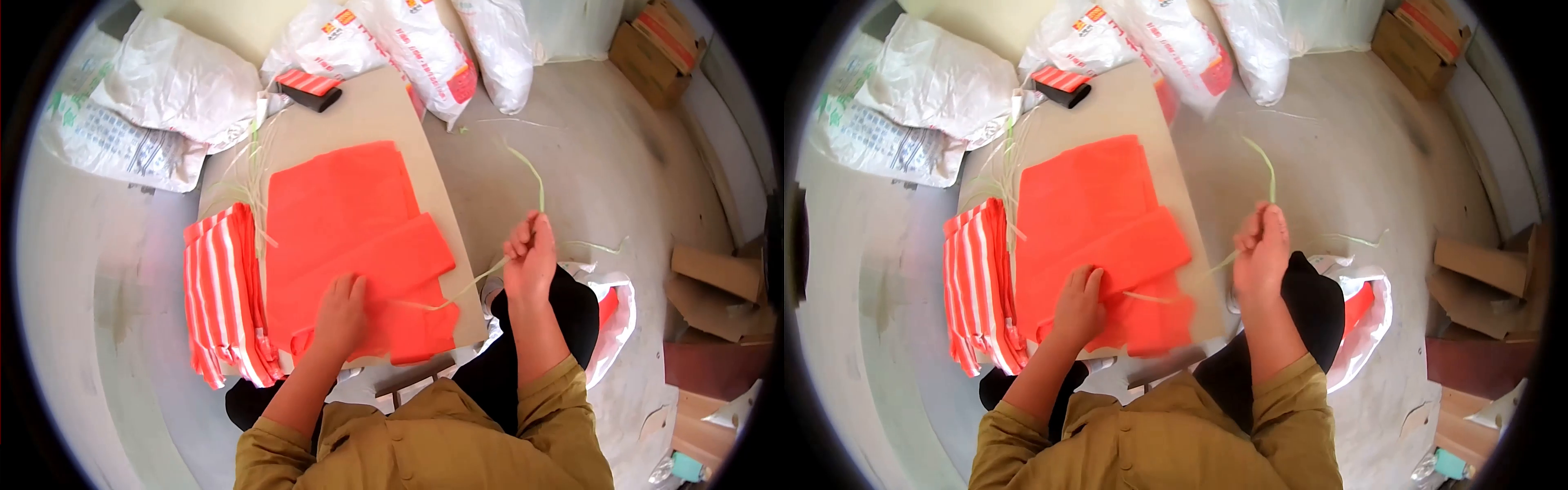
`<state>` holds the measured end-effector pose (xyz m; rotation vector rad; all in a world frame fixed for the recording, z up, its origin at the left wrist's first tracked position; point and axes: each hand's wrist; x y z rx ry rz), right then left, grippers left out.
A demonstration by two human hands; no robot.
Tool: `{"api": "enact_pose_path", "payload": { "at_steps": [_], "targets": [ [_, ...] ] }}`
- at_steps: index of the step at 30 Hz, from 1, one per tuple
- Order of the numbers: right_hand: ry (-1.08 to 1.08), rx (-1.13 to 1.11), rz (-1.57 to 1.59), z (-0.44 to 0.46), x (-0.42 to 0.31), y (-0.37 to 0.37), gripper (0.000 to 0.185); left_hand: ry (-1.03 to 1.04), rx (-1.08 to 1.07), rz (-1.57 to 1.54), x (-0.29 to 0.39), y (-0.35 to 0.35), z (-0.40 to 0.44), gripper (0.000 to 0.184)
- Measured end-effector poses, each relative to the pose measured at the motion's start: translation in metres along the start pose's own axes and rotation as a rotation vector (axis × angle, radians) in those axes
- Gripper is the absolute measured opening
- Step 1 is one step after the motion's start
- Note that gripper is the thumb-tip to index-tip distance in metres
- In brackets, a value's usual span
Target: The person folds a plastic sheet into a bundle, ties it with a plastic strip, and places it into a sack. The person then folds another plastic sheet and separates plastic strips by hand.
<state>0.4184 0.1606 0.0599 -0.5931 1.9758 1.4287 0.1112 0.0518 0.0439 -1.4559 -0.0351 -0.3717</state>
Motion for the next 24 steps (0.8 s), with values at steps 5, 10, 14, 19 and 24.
{"api": "enact_pose_path", "payload": {
  "at_steps": [5,10,14,19,24],
  "targets": [
    [0.023,-0.069,0.05,-0.001,0.002,-0.001,0.019,0.017,-0.057,0.063,0.004,-0.001,0.007,0.043],
    [0.003,-0.055,0.061,-0.003,-0.007,0.001,0.019,-0.02,-0.065,0.117,0.002,0.004,0.011,0.039],
    [-0.002,-0.036,0.053,-0.004,-0.012,0.002,0.018,-0.041,-0.067,0.06,-0.017,0.007,0.013,0.041],
    [-0.013,-0.049,-0.031,0.001,-0.007,0.005,0.019,-0.242,-0.043,-0.172,-0.021,-0.038,0.026,0.036],
    [0.283,-0.314,-0.35,-0.001,0.024,0.018,0.018,-0.582,-0.306,-1.214,0.008,-0.115,0.025,0.036]
  ]
}}
Point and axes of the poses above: each hand's wrist, its own z-axis towards the middle knuckle, its own y-axis out of the palm, x = y × z, and after that the axes turned 7 degrees about -z, right-handed
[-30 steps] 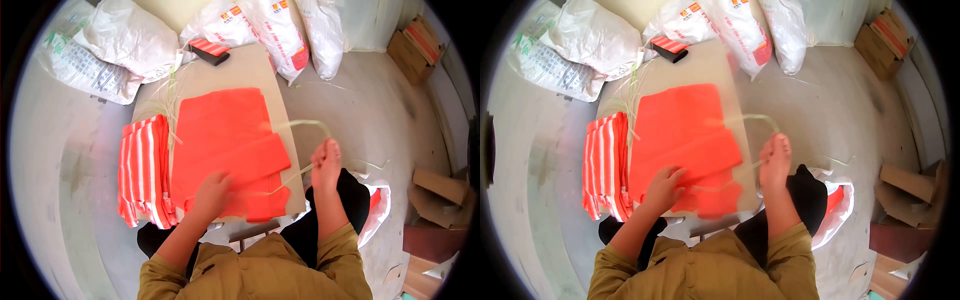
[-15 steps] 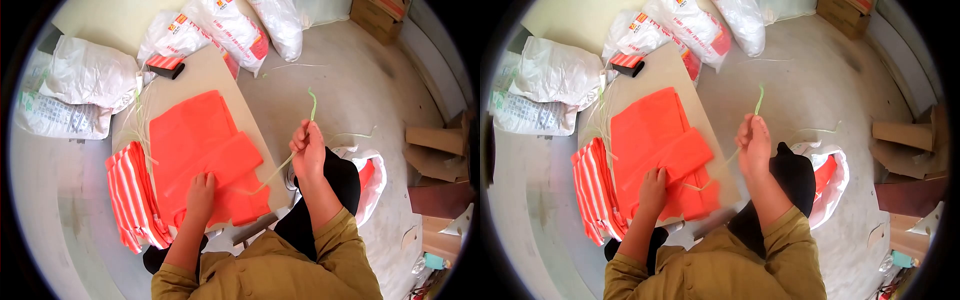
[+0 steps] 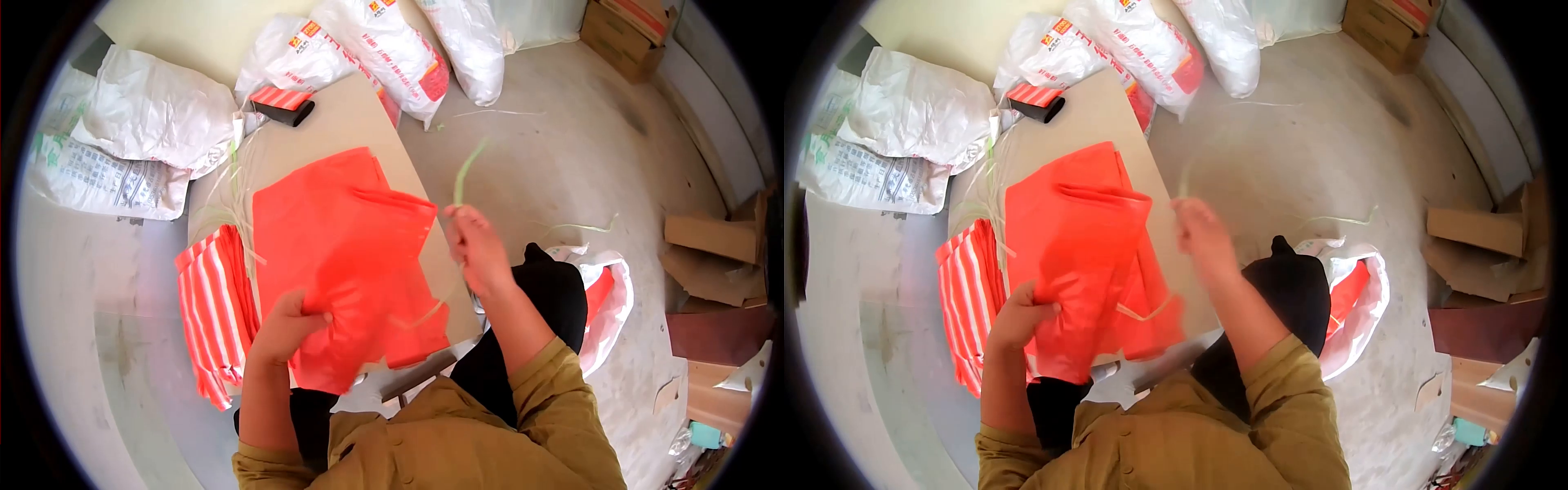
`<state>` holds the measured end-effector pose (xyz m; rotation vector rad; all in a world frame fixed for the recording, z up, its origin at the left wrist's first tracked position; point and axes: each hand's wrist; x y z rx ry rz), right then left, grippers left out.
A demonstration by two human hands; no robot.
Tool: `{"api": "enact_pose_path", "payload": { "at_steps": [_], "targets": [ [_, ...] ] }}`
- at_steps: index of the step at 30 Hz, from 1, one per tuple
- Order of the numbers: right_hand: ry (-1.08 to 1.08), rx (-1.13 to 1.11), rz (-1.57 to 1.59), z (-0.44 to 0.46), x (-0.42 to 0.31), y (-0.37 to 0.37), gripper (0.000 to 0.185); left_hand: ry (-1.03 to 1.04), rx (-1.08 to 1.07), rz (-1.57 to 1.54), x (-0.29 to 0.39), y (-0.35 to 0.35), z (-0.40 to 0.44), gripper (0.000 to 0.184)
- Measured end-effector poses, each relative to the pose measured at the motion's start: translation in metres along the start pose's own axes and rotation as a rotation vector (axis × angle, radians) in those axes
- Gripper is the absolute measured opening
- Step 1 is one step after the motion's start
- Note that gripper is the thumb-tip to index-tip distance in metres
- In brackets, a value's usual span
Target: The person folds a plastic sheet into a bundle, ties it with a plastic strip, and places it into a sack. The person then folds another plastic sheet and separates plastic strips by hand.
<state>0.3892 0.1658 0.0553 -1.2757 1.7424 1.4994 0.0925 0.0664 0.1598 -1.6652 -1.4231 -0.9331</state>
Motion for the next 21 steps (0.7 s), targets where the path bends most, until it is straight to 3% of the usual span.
{"api": "enact_pose_path", "payload": {
  "at_steps": [2,4,7,9,13,16,19,21],
  "targets": [
    [0.141,-0.095,-0.335,-0.006,0.002,0.029,0.022,0.01,-0.155,-0.382,-0.012,-0.006,-0.009,0.041],
    [-0.162,-0.435,-0.618,-0.005,0.028,0.039,0.029,0.016,-0.28,-0.587,-0.044,-0.016,-0.003,0.047],
    [-0.294,-0.526,-0.968,-0.012,0.052,0.051,0.024,-0.015,-0.222,-0.624,-0.063,-0.004,0.009,0.05],
    [-0.242,-0.576,-0.995,-0.011,0.058,0.057,0.032,-0.045,-0.166,-0.623,-0.071,-0.001,0.017,0.047],
    [0.028,-0.626,-1.364,-0.008,0.039,0.07,0.024,-0.117,-0.052,-0.629,-0.086,-0.005,0.029,0.045],
    [-0.19,-0.497,-1.219,0.002,0.072,0.049,0.027,-0.211,0.073,-0.553,-0.105,-0.016,0.047,0.046],
    [-0.042,-0.374,-1.133,-0.001,0.067,0.043,0.024,-0.154,0.196,-0.382,-0.103,-0.014,0.051,0.043],
    [0.104,-0.459,-0.996,0.002,0.055,0.043,0.023,-0.079,0.271,-0.012,-0.101,-0.015,0.049,0.043]
  ]
}}
Point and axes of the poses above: each hand's wrist, its own z-axis towards the middle knuckle, its own y-axis out of the palm, x = y × z, and after that the axes turned 7 degrees about -z, right-handed
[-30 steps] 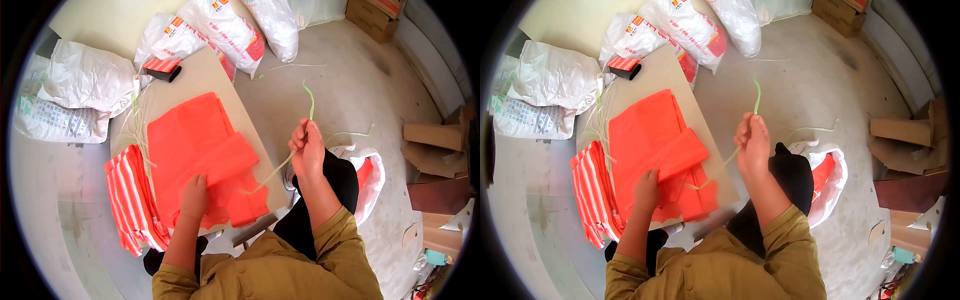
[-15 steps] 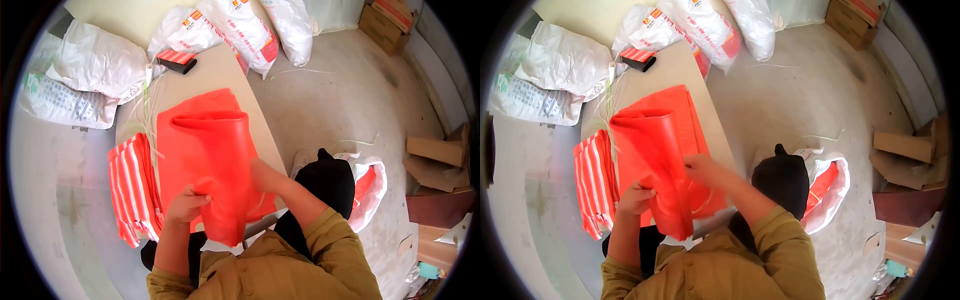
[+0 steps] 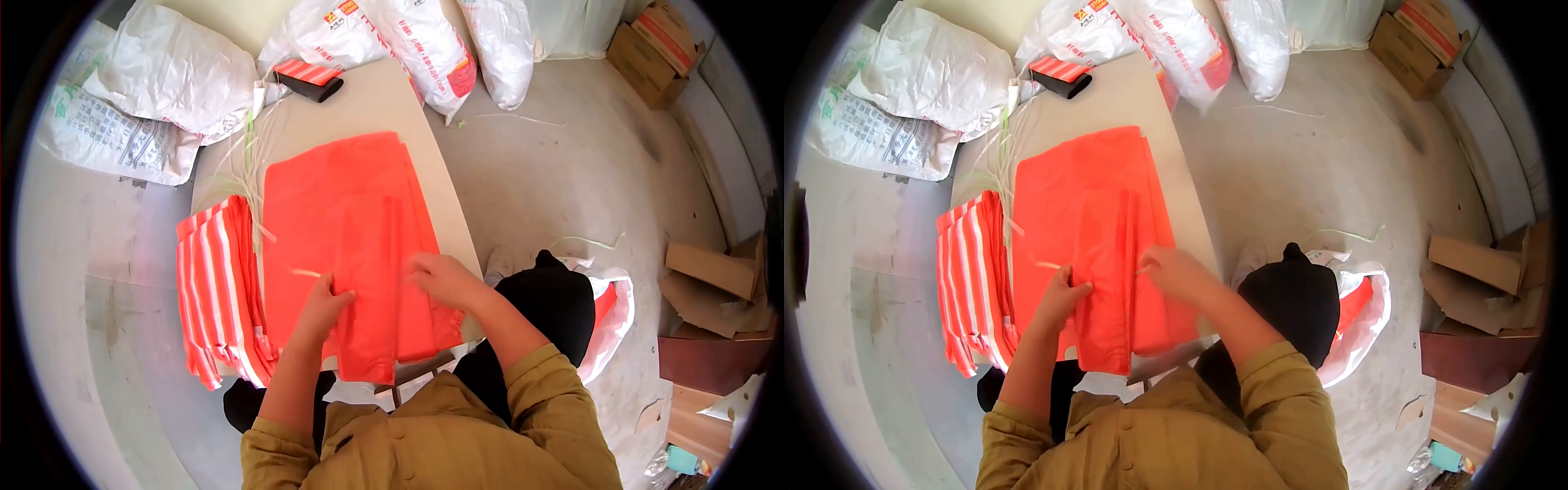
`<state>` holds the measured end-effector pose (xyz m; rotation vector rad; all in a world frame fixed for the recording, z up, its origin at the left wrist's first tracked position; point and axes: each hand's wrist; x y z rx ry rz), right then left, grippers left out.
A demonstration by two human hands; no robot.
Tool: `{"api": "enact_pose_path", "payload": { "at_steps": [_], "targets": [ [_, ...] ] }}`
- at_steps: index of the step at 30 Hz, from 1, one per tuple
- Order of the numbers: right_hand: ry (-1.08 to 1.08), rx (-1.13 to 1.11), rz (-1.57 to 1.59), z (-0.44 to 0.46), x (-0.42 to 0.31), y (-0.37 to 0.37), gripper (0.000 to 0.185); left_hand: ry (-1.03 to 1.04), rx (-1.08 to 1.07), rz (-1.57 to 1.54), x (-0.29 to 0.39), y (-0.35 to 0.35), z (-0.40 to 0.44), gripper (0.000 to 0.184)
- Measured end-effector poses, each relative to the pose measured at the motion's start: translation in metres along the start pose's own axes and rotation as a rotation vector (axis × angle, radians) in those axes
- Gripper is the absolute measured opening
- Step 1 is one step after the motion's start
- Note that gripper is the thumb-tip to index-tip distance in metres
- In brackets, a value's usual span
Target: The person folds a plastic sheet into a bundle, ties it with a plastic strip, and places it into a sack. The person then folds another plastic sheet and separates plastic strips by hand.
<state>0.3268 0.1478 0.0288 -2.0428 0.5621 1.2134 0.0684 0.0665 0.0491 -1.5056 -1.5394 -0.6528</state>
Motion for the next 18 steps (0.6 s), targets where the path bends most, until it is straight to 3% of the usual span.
{"api": "enact_pose_path", "payload": {
  "at_steps": [4,7,10,13,16,18],
  "targets": [
    [-0.008,-0.17,0.449,0.0,-0.004,-0.005,0.024,0.437,0.271,0.538,-0.017,-0.01,0.003,0.036],
    [-0.067,-0.192,0.547,-0.005,-0.008,0.001,0.023,0.495,0.287,0.619,-0.01,-0.021,-0.01,0.03],
    [-0.251,-0.101,0.116,0.0,-0.002,0.006,0.02,0.589,0.289,0.66,-0.024,-0.029,-0.015,0.027],
    [-0.286,-0.022,-0.304,-0.001,-0.005,0.005,0.019,0.577,0.261,0.665,-0.036,-0.031,-0.024,0.028],
    [-0.363,0.054,-0.474,-0.002,-0.003,0.008,0.018,0.624,0.313,0.632,-0.045,-0.034,-0.033,0.028],
    [-0.495,0.102,-0.366,0.002,-0.001,0.013,0.02,0.611,0.354,0.635,-0.046,-0.035,-0.04,0.027]
  ]
}}
Point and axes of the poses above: each hand's wrist, its own z-axis towards the middle knuckle, its own y-axis out of the palm, x = y × z, and after that the axes turned 7 degrees about -z, right-handed
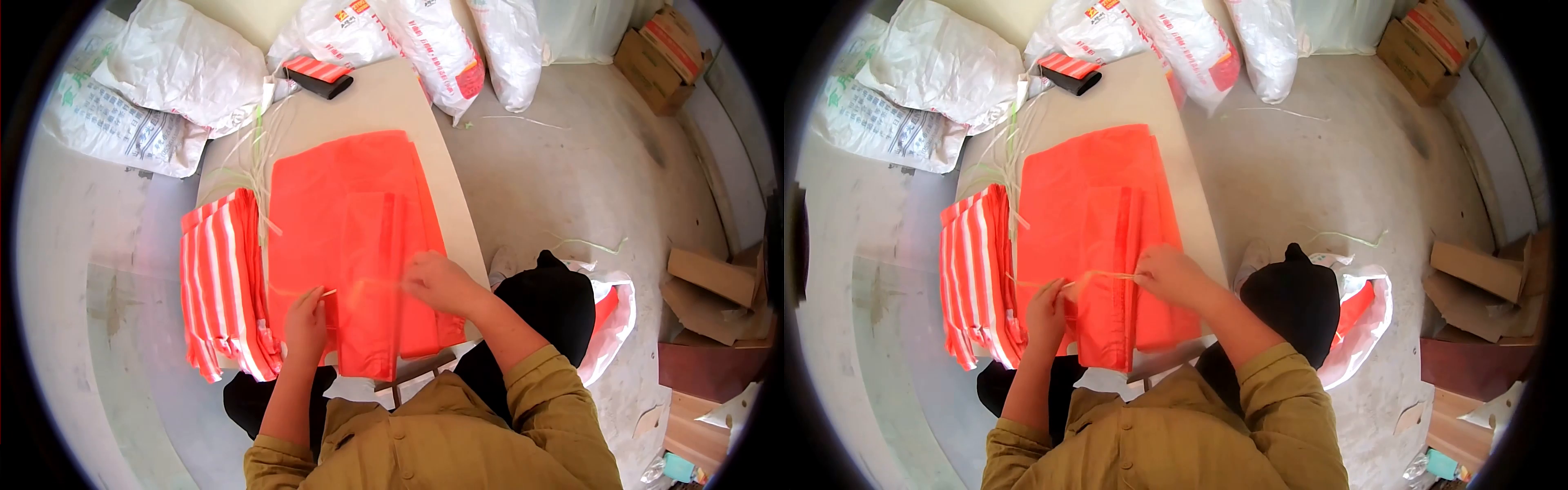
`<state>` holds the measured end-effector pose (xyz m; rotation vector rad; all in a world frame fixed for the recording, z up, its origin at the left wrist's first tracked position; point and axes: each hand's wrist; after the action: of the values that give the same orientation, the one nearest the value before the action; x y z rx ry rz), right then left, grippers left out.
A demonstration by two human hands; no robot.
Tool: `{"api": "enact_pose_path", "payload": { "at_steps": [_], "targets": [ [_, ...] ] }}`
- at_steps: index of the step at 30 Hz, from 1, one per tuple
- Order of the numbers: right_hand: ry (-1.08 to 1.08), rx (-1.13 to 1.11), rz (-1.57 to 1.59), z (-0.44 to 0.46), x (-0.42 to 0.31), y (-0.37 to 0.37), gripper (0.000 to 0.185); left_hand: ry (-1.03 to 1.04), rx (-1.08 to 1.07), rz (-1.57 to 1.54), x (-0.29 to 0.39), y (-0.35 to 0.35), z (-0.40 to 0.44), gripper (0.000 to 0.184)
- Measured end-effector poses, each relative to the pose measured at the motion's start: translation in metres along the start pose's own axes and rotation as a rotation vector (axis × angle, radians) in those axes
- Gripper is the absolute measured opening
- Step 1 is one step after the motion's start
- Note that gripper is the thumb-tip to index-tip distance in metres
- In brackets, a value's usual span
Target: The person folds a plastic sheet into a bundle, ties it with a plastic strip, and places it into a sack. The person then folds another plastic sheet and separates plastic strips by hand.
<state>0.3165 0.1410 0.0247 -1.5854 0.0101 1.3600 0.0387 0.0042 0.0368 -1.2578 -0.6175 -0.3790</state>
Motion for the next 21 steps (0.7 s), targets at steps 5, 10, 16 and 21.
{"api": "enact_pose_path", "payload": {
  "at_steps": [5,10,16,21],
  "targets": [
    [0.001,0.1,0.171,0.012,-0.01,0.019,0.019,0.15,0.022,-0.023,0.019,-0.004,0.003,0.026],
    [0.02,0.205,0.106,0.021,-0.023,0.037,0.015,0.535,-0.123,0.124,0.047,0.002,0.01,0.023],
    [-0.095,0.105,-0.26,0.029,-0.021,0.054,0.025,0.733,-0.225,0.156,0.063,0.008,0.013,0.019],
    [-0.27,0.25,-0.128,0.026,-0.019,0.069,0.032,0.653,-0.13,0.097,0.07,0.01,0.007,0.013]
  ]
}}
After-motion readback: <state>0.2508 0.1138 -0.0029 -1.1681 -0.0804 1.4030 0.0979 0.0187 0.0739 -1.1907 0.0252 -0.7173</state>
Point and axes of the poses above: each hand's wrist, its own z-axis towards the middle knuckle, its own y-axis out of the palm, x = y × z, and after that the axes turned 7 degrees about -z, right-handed
